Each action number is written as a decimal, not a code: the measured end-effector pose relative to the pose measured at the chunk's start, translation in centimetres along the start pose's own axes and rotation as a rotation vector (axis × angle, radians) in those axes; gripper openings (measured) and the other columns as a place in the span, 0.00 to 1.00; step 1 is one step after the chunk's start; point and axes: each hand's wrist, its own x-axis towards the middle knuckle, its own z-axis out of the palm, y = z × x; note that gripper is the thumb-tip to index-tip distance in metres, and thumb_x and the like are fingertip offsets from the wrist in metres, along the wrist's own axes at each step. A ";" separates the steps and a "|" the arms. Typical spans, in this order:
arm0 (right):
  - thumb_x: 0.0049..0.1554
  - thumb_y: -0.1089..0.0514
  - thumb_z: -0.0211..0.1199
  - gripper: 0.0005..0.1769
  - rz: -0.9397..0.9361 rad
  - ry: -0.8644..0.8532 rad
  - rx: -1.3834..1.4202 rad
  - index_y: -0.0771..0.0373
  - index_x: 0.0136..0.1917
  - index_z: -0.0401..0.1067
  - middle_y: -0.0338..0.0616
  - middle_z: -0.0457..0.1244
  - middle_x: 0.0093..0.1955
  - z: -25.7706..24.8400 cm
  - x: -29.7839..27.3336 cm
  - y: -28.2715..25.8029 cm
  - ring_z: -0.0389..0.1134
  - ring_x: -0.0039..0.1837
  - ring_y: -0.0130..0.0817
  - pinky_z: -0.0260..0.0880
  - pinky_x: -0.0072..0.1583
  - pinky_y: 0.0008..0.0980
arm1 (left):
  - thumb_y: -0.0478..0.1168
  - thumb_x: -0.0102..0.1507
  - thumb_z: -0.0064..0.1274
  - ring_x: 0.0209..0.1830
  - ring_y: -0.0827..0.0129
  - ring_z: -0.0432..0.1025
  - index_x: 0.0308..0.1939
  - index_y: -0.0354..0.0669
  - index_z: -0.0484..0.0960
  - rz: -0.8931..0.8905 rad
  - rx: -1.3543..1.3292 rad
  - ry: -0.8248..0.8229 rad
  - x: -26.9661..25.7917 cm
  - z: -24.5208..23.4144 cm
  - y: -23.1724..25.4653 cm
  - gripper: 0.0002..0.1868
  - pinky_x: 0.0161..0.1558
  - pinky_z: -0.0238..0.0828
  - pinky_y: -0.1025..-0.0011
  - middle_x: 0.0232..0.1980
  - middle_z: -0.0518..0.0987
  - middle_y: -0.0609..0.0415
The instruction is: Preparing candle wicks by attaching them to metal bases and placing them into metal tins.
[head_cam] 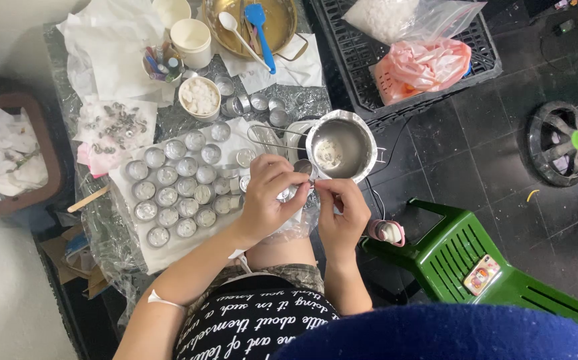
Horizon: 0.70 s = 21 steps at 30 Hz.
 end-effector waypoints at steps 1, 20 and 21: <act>0.58 0.73 0.67 0.06 0.000 0.000 0.000 0.65 0.47 0.75 0.39 0.67 0.42 0.0 0.0 0.0 0.66 0.41 0.22 0.63 0.42 0.20 | 0.35 0.59 0.65 0.48 0.61 0.71 0.41 0.45 0.83 0.000 0.000 0.000 -0.1 0.1 -0.1 0.08 0.56 0.63 0.63 0.38 0.76 0.58; 0.62 0.69 0.64 0.05 0.163 0.153 -0.184 0.64 0.52 0.76 0.38 0.67 0.43 -0.9 3.2 4.7 0.61 0.37 0.24 0.60 0.40 0.25 | 0.37 0.62 0.61 0.57 0.63 0.72 0.41 0.48 0.82 -0.026 -0.080 -0.066 0.9 2.8 -0.3 0.05 0.64 0.58 0.60 0.40 0.78 0.61; 0.61 0.69 0.64 0.07 0.135 0.122 -0.264 0.62 0.52 0.76 0.38 0.67 0.44 -1.1 3.7 4.5 0.62 0.36 0.27 0.61 0.40 0.28 | 0.37 0.62 0.61 0.57 0.62 0.72 0.41 0.47 0.82 -0.042 -0.086 -0.064 0.9 3.0 -0.4 0.05 0.64 0.59 0.59 0.41 0.78 0.60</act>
